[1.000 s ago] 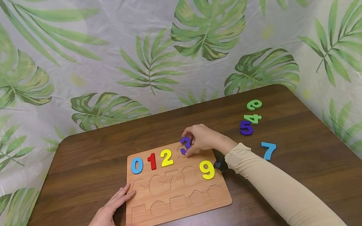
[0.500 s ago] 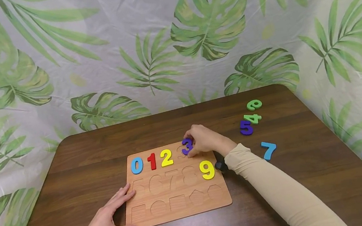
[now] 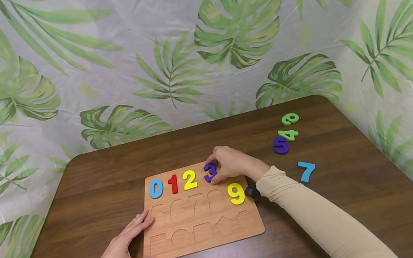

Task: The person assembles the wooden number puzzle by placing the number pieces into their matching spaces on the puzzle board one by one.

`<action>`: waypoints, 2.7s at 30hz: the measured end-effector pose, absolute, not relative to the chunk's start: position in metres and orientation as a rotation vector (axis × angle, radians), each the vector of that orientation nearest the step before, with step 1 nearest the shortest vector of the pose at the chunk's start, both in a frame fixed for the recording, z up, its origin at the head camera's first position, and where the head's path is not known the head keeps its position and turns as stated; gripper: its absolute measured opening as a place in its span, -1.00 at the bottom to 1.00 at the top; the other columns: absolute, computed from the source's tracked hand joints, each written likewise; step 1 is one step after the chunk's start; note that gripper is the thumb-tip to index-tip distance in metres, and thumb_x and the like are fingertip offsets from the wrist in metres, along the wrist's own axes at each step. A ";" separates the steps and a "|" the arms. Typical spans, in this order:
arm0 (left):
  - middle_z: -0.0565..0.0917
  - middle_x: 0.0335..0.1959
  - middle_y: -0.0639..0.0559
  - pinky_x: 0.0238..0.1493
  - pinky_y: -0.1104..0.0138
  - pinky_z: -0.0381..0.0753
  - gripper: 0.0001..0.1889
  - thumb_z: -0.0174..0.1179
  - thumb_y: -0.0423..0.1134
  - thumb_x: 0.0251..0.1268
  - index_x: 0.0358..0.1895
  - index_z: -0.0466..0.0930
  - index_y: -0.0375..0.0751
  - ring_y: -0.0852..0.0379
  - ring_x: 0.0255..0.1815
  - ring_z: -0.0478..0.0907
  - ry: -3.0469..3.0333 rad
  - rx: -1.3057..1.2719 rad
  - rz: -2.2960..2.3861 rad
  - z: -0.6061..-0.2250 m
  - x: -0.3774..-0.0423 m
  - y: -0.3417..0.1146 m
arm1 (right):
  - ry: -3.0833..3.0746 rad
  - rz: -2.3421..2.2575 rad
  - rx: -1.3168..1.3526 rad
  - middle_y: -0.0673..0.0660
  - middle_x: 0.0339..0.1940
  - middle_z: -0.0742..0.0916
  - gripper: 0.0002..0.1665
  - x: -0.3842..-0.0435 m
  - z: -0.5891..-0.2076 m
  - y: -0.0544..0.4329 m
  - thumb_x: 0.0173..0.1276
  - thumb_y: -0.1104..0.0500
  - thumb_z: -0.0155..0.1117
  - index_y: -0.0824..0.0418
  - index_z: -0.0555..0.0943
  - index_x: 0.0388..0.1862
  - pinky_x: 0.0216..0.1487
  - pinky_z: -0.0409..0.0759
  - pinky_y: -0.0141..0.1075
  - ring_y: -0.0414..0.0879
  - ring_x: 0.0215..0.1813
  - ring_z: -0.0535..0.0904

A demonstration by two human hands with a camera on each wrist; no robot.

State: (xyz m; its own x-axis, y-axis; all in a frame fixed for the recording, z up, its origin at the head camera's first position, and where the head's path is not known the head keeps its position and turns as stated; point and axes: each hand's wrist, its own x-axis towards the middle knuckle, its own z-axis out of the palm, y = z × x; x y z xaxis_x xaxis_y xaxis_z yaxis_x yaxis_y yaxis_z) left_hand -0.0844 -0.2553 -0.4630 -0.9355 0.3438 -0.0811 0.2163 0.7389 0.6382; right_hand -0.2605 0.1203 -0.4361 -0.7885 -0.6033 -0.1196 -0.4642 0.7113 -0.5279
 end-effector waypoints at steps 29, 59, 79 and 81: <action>0.28 0.74 0.02 0.57 -0.37 0.28 0.05 0.70 0.26 -0.12 0.56 0.52 0.06 -0.29 0.77 0.12 2.727 0.426 0.979 -0.463 -0.086 -0.255 | 2.672 -0.594 -0.792 0.10 -0.04 0.66 -0.19 -0.257 -0.433 0.111 0.20 -0.14 0.72 0.15 0.71 0.37 -0.09 0.51 -0.31 -0.09 -0.09 0.49; 0.27 0.75 0.02 0.58 -0.38 0.26 0.07 0.70 0.27 -0.12 0.57 0.50 0.07 -0.30 0.77 0.11 2.724 0.444 0.988 -0.463 -0.086 -0.255 | 2.701 -0.740 -0.722 0.29 0.20 0.70 -0.35 -0.269 -0.420 0.173 0.44 0.05 0.55 0.23 0.63 0.43 0.28 0.68 0.11 0.18 0.17 0.67; 0.26 0.75 0.03 0.57 -0.39 0.26 0.06 0.69 0.27 -0.10 0.57 0.50 0.09 -0.30 0.78 0.10 2.720 0.437 0.991 -0.464 -0.086 -0.256 | 2.804 -0.795 -0.567 0.41 0.36 0.68 -0.40 -0.273 -0.416 0.267 0.51 0.08 0.46 0.24 0.60 0.45 0.38 0.55 0.36 0.41 0.35 0.62; 0.27 0.75 0.02 0.57 -0.39 0.27 0.05 0.69 0.27 -0.10 0.57 0.50 0.09 -0.30 0.77 0.11 2.723 0.439 0.988 -0.464 -0.086 -0.256 | 2.809 -0.805 -0.560 0.42 0.36 0.69 -0.40 -0.273 -0.418 0.275 0.52 0.08 0.45 0.25 0.61 0.44 0.38 0.54 0.37 0.43 0.35 0.61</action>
